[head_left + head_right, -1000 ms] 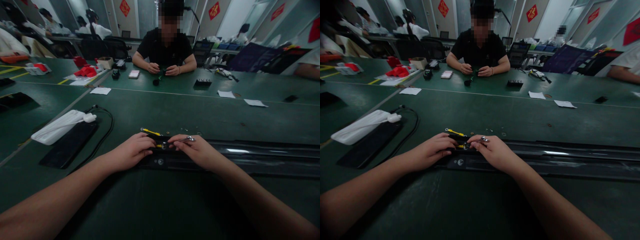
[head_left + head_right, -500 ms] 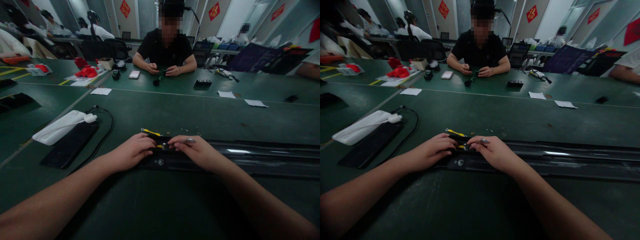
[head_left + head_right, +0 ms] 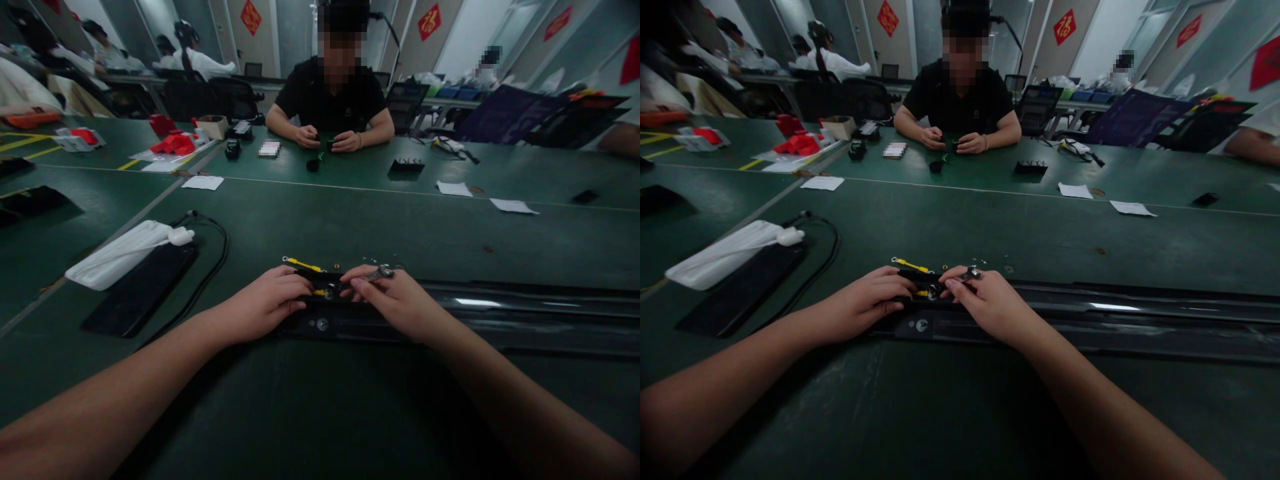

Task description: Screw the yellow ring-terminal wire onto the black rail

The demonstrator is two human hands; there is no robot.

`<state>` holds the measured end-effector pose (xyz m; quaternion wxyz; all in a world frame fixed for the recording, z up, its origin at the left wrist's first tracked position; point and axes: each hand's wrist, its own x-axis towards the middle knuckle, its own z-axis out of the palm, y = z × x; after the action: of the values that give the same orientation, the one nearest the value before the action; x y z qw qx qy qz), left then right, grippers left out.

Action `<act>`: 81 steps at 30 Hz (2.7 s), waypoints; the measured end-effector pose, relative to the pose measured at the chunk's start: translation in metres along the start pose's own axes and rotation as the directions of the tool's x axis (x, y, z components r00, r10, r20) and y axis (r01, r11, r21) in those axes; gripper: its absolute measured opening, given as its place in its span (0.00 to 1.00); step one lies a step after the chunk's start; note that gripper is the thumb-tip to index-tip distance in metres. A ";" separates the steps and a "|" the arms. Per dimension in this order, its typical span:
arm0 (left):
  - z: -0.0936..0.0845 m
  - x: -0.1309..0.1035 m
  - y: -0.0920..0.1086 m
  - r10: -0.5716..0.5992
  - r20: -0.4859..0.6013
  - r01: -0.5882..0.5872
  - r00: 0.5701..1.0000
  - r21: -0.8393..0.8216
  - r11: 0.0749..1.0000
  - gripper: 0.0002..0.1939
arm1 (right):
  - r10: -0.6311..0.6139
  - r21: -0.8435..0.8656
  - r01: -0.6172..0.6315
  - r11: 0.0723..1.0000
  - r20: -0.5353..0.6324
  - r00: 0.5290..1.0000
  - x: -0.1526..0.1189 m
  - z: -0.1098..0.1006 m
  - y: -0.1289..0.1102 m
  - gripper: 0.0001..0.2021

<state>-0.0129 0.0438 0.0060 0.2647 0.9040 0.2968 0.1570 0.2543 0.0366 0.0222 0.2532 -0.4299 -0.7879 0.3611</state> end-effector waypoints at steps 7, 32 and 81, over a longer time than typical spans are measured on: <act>0.001 0.001 0.000 0.005 0.003 -0.005 1.000 -0.004 1.000 0.09 | -0.014 -0.069 0.014 0.998 -0.002 1.000 0.001 0.002 0.000 0.12; 0.001 0.000 -0.001 0.005 0.000 -0.005 1.000 0.012 1.000 0.09 | -0.030 -0.079 0.031 0.996 0.006 1.000 0.001 0.002 0.002 0.12; 0.000 0.001 0.000 0.011 -0.010 -0.011 1.000 0.008 1.000 0.09 | 0.003 -0.122 -0.001 0.993 0.011 1.000 0.001 0.002 -0.002 0.12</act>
<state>-0.0125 0.0443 0.0062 0.2590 0.9058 0.2937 0.1619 0.2513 0.0361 0.0228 0.2218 -0.4434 -0.8093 0.3150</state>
